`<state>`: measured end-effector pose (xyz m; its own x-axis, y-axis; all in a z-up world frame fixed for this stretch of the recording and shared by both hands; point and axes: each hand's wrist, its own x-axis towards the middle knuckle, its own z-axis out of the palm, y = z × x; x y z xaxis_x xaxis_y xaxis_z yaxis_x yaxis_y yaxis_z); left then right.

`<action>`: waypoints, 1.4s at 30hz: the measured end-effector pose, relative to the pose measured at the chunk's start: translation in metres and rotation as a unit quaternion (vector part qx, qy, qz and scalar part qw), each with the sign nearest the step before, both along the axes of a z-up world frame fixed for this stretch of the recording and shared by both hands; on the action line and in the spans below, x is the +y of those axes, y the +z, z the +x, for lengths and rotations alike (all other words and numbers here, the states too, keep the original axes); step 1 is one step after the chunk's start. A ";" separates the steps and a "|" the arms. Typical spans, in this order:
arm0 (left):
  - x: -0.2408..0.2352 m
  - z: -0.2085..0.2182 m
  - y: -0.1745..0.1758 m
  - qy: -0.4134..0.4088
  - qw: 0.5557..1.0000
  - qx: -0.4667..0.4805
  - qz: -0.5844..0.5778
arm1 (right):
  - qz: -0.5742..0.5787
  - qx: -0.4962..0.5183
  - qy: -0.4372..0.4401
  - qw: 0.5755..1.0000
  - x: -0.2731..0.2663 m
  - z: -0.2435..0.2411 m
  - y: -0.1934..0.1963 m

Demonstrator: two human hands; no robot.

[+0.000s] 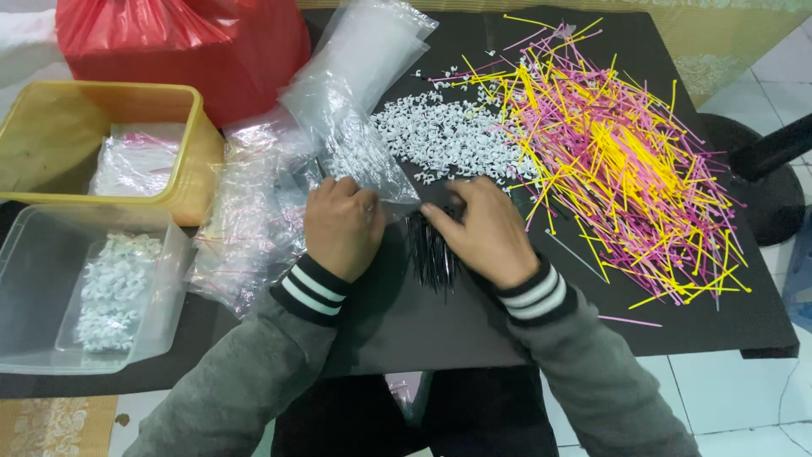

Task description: The person assembles small white plastic clips onto colorful plastic sticks by hand. They repeatedly pick up a clip and a stick, attach them together, and place the finished assembly on the table. Finally, they gather the completed items and place them into a clear plastic bag.

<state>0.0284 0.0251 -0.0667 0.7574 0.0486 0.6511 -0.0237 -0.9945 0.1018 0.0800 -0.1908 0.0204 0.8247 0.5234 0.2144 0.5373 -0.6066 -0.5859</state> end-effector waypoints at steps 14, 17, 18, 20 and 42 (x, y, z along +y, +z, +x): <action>0.001 0.006 0.013 -0.024 0.998 0.057 -0.017 | -0.198 0.014 -0.091 0.976 0.009 -0.064 0.003; -0.001 0.001 0.022 -0.033 0.993 0.107 -0.042 | -0.191 -0.002 -0.098 0.977 0.009 -0.067 -0.001; -0.002 0.000 0.026 -0.035 0.991 0.124 -0.043 | -0.193 -0.004 -0.102 0.976 0.009 -0.067 0.000; -0.002 -0.001 0.029 -0.038 0.989 0.135 -0.036 | -0.197 -0.009 -0.105 0.975 0.010 -0.068 -0.002; -0.005 -0.003 0.039 -0.075 0.986 0.138 -0.056 | -0.059 0.006 -0.106 0.993 -0.017 -0.056 -0.001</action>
<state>0.0257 0.0199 -0.0276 0.9089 -0.0184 0.4167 -0.1266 -0.9641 0.2335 0.0241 -0.2075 0.0195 0.9209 0.3595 0.1507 0.3840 -0.7701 -0.5094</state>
